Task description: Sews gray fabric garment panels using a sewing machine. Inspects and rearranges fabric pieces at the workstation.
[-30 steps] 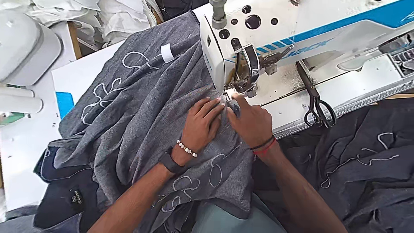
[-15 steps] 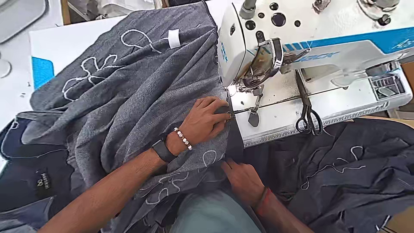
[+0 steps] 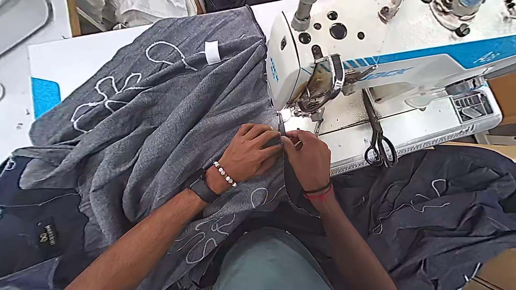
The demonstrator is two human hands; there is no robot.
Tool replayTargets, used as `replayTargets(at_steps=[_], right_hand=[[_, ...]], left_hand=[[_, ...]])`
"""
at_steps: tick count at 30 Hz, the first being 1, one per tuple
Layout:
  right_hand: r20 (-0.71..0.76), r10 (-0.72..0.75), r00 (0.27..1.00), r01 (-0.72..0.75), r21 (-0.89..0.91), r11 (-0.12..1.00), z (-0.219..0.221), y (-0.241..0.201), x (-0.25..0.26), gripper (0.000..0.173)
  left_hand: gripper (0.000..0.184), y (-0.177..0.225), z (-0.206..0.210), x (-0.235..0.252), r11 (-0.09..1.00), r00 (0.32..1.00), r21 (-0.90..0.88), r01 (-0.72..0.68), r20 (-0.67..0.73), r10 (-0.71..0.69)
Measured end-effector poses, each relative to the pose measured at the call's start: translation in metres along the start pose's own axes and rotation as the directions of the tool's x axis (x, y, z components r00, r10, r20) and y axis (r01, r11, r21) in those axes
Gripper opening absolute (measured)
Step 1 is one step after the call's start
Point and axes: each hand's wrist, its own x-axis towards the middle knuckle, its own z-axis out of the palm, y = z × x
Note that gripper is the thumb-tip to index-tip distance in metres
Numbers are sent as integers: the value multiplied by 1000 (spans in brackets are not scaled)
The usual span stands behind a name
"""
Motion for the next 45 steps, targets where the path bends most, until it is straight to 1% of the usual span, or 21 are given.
replayTargets(at_steps=[4, 9, 11, 14, 18, 21, 24, 25, 28, 30, 33, 34, 35, 36, 37, 38, 39, 40, 42, 44, 45], right_hand=[[-6, 26, 1000, -26, -70, 997, 1, -8, -1, 18], [-74, -18, 997, 10, -105, 994, 5, -8, 1, 13], [-117, -108, 987, 91, -142, 986, 9, -6, -2, 13], [-136, -262, 955, 228, -222, 948, 14, -3, -10, 16], [-23, -345, 938, 334, -199, 921, 6, 8, -16, 23], [-24, -291, 956, 290, -33, 956, -9, 28, -20, 22], [-149, -218, 965, 225, 35, 974, -24, 48, -44, 23], [-117, -241, 964, 247, 45, 968, -27, 50, -57, 27], [163, -350, 922, 346, 54, 937, -21, 53, -109, 35], [76, -388, 919, 393, -70, 917, -12, 68, -134, 22], [-250, -363, 898, 321, -196, 927, -33, 91, -139, 15], [-304, -355, 884, 297, -221, 929, -42, 95, -138, 14], [-275, -339, 900, 272, -254, 928, -47, 96, -134, 15], [-132, -284, 950, 235, -298, 925, -51, 94, -133, 16], [105, -183, 978, 208, -329, 921, -54, 89, -129, 16], [372, -62, 926, 185, -305, 934, -57, 82, -121, 16], [575, 27, 818, 153, -263, 953, -60, 73, -112, 18], [618, -10, 786, 164, -192, 968, -60, 66, -103, 20], [326, -183, 928, 207, -39, 978, -52, 50, -90, 23], [27, -230, 973, 230, 5, 973, -35, 36, -64, 28], [-38, -228, 973, 228, 7, 974, -24, 34, -51, 30]], left_hand=[[29, 2, -2, 4, 991, 990, 18, 132, -45, -131], [48, 1, 1, 6, 956, 958, 124, 267, 70, -277], [53, 1, 3, 6, 943, 947, 157, 292, 88, -308], [54, 1, 3, 5, 955, 961, 146, 260, 56, -270], [44, -1, 3, 5, 990, 990, 57, 127, 56, -130], [41, 2, 2, 5, 993, 991, 18, 119, 59, -120], [39, 13, 2, 3, 990, 989, 11, 139, 46, -140], [39, 14, 3, 2, 989, 989, 7, 146, 36, -146], [38, 13, 5, 0, 989, 988, -7, 150, 18, -150], [38, 13, 7, -1, 989, 989, -5, 149, 19, -149], [39, 13, 4, -1, 987, 986, 18, 161, 43, -162], [40, 14, 3, -2, 986, 985, 23, 163, 54, -164], [40, 13, 4, -2, 987, 986, 30, 160, 53, -161], [40, 12, 5, -2, 987, 987, 33, 155, 45, -156], [40, 12, 6, -1, 988, 988, 33, 151, 37, -152], [40, 11, 7, -1, 989, 989, 35, 146, 32, -147], [40, 12, 7, -2, 989, 989, 37, 143, 35, -144], [40, 11, 6, -1, 989, 989, 41, 140, 36, -142], [39, 12, 5, -1, 989, 989, 43, 143, 37, -145], [40, 14, 2, 0, 989, 988, 46, 141, 49, -143], [40, 13, 2, -1, 989, 989, 50, 138, 50, -140]])
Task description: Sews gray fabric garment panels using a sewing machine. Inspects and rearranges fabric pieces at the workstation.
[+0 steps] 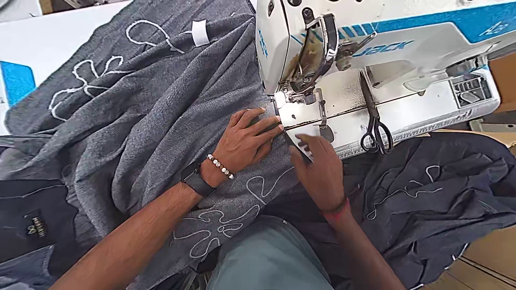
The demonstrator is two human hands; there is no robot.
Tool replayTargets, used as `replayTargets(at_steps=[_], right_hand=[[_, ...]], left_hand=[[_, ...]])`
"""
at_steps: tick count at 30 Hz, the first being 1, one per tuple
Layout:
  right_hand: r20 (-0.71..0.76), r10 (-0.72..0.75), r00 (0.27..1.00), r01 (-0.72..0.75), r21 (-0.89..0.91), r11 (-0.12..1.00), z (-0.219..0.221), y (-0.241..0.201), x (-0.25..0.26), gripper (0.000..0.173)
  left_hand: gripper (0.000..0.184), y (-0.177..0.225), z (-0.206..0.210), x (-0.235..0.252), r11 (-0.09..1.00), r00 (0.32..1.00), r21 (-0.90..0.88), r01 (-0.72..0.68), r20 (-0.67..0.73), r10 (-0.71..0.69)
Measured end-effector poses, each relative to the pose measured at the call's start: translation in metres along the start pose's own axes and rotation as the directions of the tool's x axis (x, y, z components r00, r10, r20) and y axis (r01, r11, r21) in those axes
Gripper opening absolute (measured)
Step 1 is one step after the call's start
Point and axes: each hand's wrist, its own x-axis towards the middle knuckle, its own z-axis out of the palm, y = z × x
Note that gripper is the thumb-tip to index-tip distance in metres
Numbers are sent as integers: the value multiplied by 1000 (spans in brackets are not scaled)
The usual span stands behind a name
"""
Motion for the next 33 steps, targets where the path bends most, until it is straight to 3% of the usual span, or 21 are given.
replayTargets(at_steps=[6, 10, 20, 29, 31, 33], right_hand=[[-98, -131, 987, 117, -138, 984, 32, 9, 4, 26], [5, -210, 978, 203, -266, 942, 27, 5, -2, 34], [102, -162, 982, 188, -349, 918, 26, 0, 36, 40], [52, -126, 991, 136, -387, 912, 42, -17, 73, 35], [39, -132, 990, 137, -363, 922, 45, -17, 73, 36], [23, -124, 992, 125, -334, 934, 47, -15, 70, 38]], left_hand=[[39, 0, 0, 1, 999, 999, 11, 36, -21, -36], [38, 0, -1, 1, 1000, 1000, -16, 14, 3, -13], [37, -30, -1, 18, 1000, 999, 13, 27, -19, -27], [30, -94, -13, 45, 983, 981, 27, -181, -63, 183], [30, -93, -19, 48, 985, 987, 88, -151, -36, 155], [29, -60, -38, 41, 980, 998, 198, -15, 70, 1]])
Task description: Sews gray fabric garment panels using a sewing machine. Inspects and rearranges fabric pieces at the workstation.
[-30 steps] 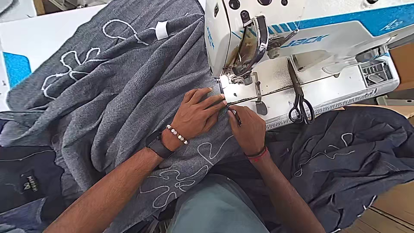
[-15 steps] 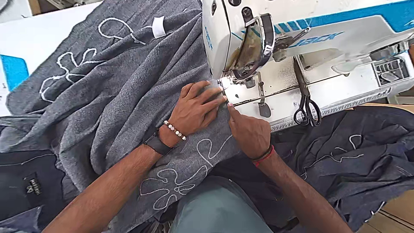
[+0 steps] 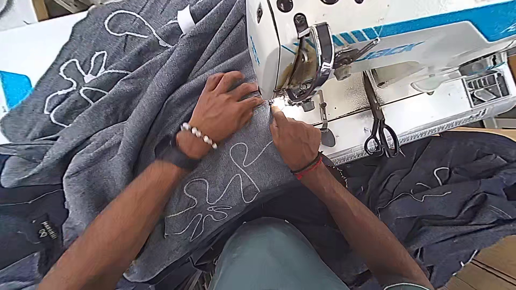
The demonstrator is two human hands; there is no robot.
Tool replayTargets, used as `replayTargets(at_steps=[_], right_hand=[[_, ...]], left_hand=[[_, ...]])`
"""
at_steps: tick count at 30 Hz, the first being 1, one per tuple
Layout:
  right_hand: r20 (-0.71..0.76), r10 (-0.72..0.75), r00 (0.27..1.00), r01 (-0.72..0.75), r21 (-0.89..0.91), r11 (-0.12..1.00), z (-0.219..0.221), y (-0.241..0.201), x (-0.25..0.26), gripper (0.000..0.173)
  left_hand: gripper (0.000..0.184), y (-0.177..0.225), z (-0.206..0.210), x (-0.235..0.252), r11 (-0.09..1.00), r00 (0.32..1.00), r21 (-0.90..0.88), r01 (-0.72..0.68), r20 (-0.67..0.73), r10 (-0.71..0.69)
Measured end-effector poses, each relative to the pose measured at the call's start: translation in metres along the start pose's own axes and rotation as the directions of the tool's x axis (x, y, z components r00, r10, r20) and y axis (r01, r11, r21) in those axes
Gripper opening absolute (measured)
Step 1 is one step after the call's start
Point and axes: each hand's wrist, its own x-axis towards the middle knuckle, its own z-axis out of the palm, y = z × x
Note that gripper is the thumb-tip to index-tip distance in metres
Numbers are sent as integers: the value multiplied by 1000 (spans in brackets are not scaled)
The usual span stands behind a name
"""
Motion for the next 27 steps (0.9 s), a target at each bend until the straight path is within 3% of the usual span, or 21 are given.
replayTargets(at_steps=[2, 4, 6, 9, 12, 14, 16, 17, 21, 27], right_hand=[[-27, 27, 999, -27, 5, 1000, 3, -1, -4, 38], [-74, 53, 996, -51, 19, 999, 6, -3, -7, 32], [-74, 91, 993, -88, 41, 995, 5, -4, -8, 27], [-28, 119, 992, -115, 108, 987, 0, -1, -9, 27], [64, 146, 987, -158, 240, 958, -14, 5, -9, 30], [108, 174, 979, -198, 279, 940, -17, 5, -10, 32], [70, 185, 980, -197, 248, 949, -12, 1, -14, 32], [31, 177, 984, -180, 220, 959, -9, -1, -15, 32], [45, 138, 989, -142, 82, 986, -11, -8, -20, 36], [74, 163, 984, -163, -15, 987, -10, -15, -7, 42]], left_hand=[[31, 55, -26, -20, 967, 954, 53, 248, 159, -254], [60, 97, -22, -54, 877, 851, 116, 467, 210, -481], [89, 99, 0, -87, 838, 815, 25, 545, 220, -537], [88, 39, 15, -104, 916, 902, -46, 399, 198, -383], [81, -3, -4, -88, 956, 921, -68, 284, 295, -253], [64, 4, -23, -69, 950, 932, -147, 275, 282, -226], [36, 34, -28, -43, 907, 959, -319, 276, 159, -236], [33, 47, -22, -33, 887, 965, -380, 261, 111, -236], [37, 52, 22, -22, 937, 974, -275, 216, -7, -226], [44, 35, 25, -17, 965, 975, -144, 221, 47, -216]])
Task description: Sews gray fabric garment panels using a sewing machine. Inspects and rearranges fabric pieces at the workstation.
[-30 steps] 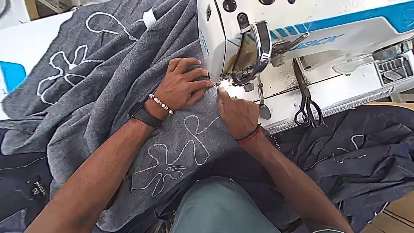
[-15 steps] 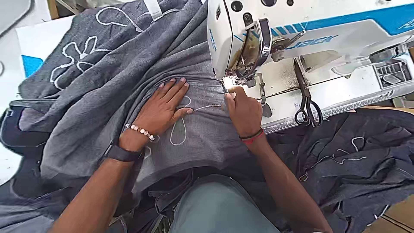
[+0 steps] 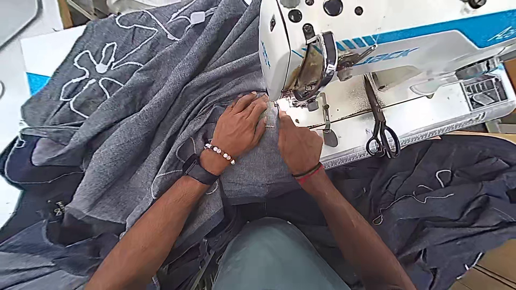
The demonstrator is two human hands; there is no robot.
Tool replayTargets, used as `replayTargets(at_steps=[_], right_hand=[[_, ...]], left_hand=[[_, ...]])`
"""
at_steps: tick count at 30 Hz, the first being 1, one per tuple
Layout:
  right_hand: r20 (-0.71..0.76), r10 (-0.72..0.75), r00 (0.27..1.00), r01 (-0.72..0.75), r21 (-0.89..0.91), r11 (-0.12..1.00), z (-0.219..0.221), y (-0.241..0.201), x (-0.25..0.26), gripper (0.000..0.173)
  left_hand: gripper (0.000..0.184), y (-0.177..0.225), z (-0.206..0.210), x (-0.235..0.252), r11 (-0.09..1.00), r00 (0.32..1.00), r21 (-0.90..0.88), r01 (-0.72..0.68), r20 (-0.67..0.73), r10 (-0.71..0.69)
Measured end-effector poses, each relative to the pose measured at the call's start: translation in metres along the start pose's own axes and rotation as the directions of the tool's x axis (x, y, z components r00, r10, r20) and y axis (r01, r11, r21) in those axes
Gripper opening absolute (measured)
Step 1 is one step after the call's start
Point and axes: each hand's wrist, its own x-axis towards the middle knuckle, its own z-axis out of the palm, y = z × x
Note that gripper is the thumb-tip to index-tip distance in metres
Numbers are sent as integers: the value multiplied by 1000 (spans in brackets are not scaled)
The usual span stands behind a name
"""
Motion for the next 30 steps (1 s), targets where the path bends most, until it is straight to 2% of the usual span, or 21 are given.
replayTargets(at_steps=[2, 4, 6, 8, 9, 11, 13, 15, 16, 18, 20, 21, 23, 26, 28, 30], right_hand=[[-15, 4, 1000, -5, -23, 1000, 2, -2, 1, 44], [-82, -19, 996, 19, -5, 1000, 8, 0, -6, 44], [-197, -76, 978, 76, -6, 997, 17, 5, -19, 41], [-185, -78, 980, 81, 9, 997, 20, 10, -28, 42], [-169, -72, 983, 77, 21, 997, 20, 13, -31, 41], [-110, -53, 992, 55, 16, 998, 19, 14, -34, 49], [-91, -56, 994, 56, 1, 998, 20, 11, -36, 67], [-78, -77, 994, 76, -10, 997, 19, 8, -39, 77], [-69, -84, 994, 85, 9, 996, 17, 8, -39, 77], [-80, -107, 991, 116, 120, 986, 9, 16, -37, 62], [-156, -87, 984, 130, 289, 948, -2, 35, -26, 35], [-182, -63, 981, 119, 318, 941, -9, 47, -21, 26], [-201, -17, 979, 74, 278, 958, -23, 75, -9, 25], [-79, 0, 997, 18, 227, 974, -33, 109, 5, 33], [-29, -82, 996, 87, 252, 964, -31, 110, 7, 29], [-61, -148, 987, 159, 270, 950, -19, 90, 12, 24]], left_hand=[[46, 18, -11, -12, 997, 998, 60, 47, 35, -49], [52, 45, -21, -39, 971, 975, 92, 221, 14, -224], [65, 58, -27, -75, 900, 908, 130, 417, -6, -420], [76, 40, -25, -106, 837, 846, 153, 525, 17, -533], [78, 22, -22, -119, 841, 848, 151, 519, 29, -529], [82, -23, -20, -131, 904, 910, 153, 400, 52, -411], [93, -67, -35, -120, 948, 944, 177, 264, 155, -292], [97, -81, -61, -97, 945, 903, 225, 236, 308, -299], [94, -72, -75, -80, 945, 889, 238, 224, 347, -298], [67, -33, -83, -47, 973, 943, 148, 177, 257, -211], [38, 5, -64, -15, 997, 993, 16, 78, 91, -80], [33, 16, -48, -6, 996, 1000, -83, 18, 24, -16], [33, 15, -15, 2, 986, 992, -121, -117, -57, 111], [39, -3, 2, -1, 971, 973, -92, -223, -80, 216], [41, -5, 4, -4, 967, 971, -102, -233, -80, 225], [42, -8, 8, -3, 969, 973, -107, -222, -91, 213]])
